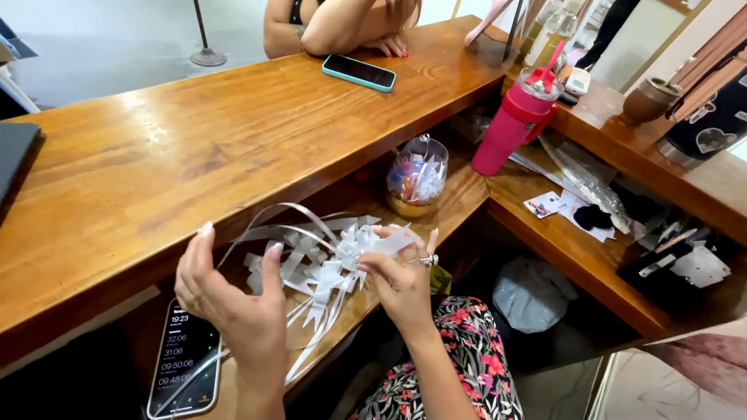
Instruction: Assembling small white decorative bows from pre-cut ribbon strips at a counter
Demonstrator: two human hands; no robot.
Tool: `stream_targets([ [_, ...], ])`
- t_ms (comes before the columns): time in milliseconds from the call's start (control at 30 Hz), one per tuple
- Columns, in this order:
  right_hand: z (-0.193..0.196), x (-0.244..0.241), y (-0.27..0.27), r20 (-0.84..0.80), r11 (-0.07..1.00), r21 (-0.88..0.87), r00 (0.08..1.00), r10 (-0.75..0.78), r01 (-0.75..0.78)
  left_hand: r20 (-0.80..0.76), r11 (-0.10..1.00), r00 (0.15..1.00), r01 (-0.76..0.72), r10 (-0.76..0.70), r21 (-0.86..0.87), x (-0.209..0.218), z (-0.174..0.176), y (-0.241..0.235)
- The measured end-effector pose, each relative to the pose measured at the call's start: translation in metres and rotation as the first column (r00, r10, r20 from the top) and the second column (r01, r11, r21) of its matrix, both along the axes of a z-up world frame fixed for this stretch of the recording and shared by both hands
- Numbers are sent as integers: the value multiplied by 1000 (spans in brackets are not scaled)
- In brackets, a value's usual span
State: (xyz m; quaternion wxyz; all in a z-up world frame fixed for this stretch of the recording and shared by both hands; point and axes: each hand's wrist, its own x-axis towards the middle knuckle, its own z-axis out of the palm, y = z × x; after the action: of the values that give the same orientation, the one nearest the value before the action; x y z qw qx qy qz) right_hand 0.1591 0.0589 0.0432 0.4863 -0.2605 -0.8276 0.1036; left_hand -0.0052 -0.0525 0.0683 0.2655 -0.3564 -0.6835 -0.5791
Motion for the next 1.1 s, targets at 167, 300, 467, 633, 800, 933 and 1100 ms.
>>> stream_targets([
  [167, 6, 0, -6, 125, 993, 103, 990, -64, 51, -336, 969, 911, 245, -239, -23, 34, -14, 11],
  [300, 12, -1, -10, 133, 984, 167, 987, -84, 61, -440, 857, 737, 462, -514, -227, 37, -19, 31],
  [467, 14, 2, -13, 154, 986, 149, 984, -92, 69, -419, 903, 800, 373, -429, -213, 27, -35, 29],
  [633, 9, 5, -14, 144, 992, 108, 987, -76, 60, -431, 883, 772, 386, -468, -268, 21, -34, 17],
  [800, 2, 1, -5, 121, 977, 211, 990, -69, 42, -448, 947, 836, 303, -316, -103, 6, -27, 14],
  [933, -3, 0, 14, 88, 983, 179, 994, -61, 44, -444, 977, 873, 210, -201, -29, -8, -21, 5],
  [1100, -19, 10, 20, 87, 990, 127, 994, -69, 58, -424, 999, 905, 26, -32, -20, -13, -24, -13],
])
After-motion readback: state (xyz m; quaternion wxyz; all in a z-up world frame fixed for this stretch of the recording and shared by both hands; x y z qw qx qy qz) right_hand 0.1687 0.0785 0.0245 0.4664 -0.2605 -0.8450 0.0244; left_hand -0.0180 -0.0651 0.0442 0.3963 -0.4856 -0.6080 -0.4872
